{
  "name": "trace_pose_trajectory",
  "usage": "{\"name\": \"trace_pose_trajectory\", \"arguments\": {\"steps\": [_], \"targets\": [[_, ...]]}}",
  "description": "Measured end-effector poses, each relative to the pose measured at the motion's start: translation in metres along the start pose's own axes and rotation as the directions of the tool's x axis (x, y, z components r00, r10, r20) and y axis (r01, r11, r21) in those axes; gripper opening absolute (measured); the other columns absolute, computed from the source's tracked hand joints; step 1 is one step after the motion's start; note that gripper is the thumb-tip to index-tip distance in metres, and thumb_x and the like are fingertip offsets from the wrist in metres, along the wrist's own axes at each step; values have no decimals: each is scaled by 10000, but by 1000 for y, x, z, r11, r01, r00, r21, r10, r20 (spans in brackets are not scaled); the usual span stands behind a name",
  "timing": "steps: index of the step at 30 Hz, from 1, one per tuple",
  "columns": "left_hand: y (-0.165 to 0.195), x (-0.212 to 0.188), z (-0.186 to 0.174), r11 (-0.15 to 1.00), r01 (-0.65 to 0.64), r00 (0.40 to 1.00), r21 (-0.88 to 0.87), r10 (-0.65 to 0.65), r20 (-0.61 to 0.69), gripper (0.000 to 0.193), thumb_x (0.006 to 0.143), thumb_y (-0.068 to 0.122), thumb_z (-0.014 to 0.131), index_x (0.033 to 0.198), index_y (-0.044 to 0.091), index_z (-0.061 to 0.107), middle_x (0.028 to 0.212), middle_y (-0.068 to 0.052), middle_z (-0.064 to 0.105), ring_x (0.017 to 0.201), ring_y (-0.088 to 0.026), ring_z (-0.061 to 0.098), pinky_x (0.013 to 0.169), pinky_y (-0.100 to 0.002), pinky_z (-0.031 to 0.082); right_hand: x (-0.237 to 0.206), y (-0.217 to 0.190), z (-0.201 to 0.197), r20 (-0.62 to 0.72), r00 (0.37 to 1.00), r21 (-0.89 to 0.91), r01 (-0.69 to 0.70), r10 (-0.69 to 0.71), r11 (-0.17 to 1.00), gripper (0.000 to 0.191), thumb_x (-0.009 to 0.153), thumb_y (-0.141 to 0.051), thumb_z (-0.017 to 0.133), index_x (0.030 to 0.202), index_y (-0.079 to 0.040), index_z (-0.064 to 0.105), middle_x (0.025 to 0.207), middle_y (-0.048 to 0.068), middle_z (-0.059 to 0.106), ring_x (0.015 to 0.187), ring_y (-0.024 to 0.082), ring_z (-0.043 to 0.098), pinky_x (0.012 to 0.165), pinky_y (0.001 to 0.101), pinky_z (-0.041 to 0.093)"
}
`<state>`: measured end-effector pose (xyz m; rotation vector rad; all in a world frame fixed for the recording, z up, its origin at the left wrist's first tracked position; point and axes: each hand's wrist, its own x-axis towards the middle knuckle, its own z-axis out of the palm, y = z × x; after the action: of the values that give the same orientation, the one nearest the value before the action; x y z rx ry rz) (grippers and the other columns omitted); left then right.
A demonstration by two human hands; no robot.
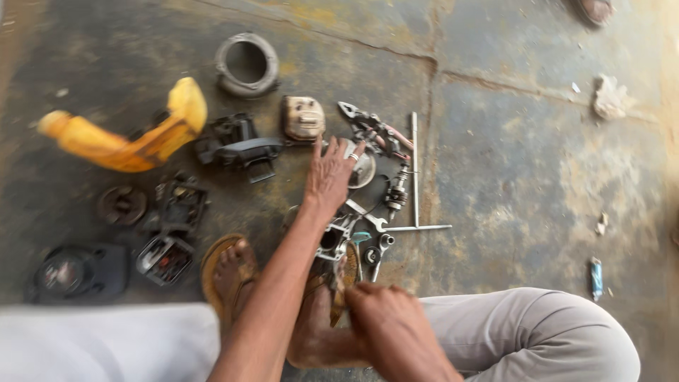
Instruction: The person sits on the floor among scattered small-engine parts and works on an engine crankcase, first fitting a component into it by hand, then holding the casing up and scraping its inner surfaces and mating edges with a small hand tool, turning the casing to reach different sides.
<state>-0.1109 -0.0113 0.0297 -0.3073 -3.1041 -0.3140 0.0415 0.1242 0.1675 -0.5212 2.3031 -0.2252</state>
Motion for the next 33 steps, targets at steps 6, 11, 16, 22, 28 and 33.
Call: {"name": "trace_pose_trajectory", "arguments": {"steps": [6, 11, 16, 22, 28, 33], "targets": [[2, 28, 23, 917, -278, 943, 286, 205, 261, 646, 961, 170, 598, 1525, 400, 380, 1530, -129, 431, 1376, -373, 462, 1193, -614, 189, 6, 7, 49, 50, 994, -77, 104, -100, 992, 345, 768, -41, 672, 1112, -49, 646, 998, 165, 682, 959, 364, 691, 884, 523, 488], [-9, 37, 56, 903, -345, 935, 256, 308, 174, 666, 938, 90, 584, 1512, 374, 401, 1534, -113, 436, 1309, -385, 505, 1133, -619, 298, 16, 15, 96, 82, 987, -88, 147, -140, 985, 210, 935, -95, 616, 1138, -74, 664, 972, 165, 682, 999, 334, 704, 881, 544, 484], [-19, 37, 47, 938, -342, 935, -58, 333, -122, 743, 864, 120, 748, 1501, 360, 452, 1493, -147, 509, 1247, -406, 592, 1040, -544, 491, 12, 17, 99, 138, 982, -164, 149, -127, 975, 154, 1008, -148, 561, 1101, -77, 661, 1016, 160, 672, 1047, 327, 694, 847, 502, 494], [-33, 77, -39, 1, -98, 974, -995, 208, -95, 820, 816, 194, 918, 1508, 253, 480, 1265, -94, 639, 1135, -254, 667, 1019, -449, 581, 6, 4, 52, 105, 984, -36, 146, -142, 989, 345, 867, -103, 626, 1209, -61, 632, 1035, 139, 678, 1062, 313, 676, 885, 492, 460], [-57, 69, -137, -567, 184, 910, -803, 407, -79, 673, 952, 150, 823, 1511, 175, 448, 1195, 7, 598, 1114, -180, 653, 1037, -439, 601, 5, -2, 17, -11, 986, -33, 164, -164, 986, 347, 843, -85, 650, 1190, -93, 636, 1016, 115, 681, 1084, 303, 666, 858, 476, 461], [-57, 45, -212, -439, 77, 936, -895, 342, -87, 886, 838, 311, 863, 1552, 59, 404, 1202, -71, 591, 1079, -208, 654, 963, -424, 583, 14, -11, 9, -112, 958, -32, 261, -263, 965, 187, 892, -88, 636, 1077, -101, 656, 1017, 89, 691, 1057, 292, 682, 886, 472, 484]]}}
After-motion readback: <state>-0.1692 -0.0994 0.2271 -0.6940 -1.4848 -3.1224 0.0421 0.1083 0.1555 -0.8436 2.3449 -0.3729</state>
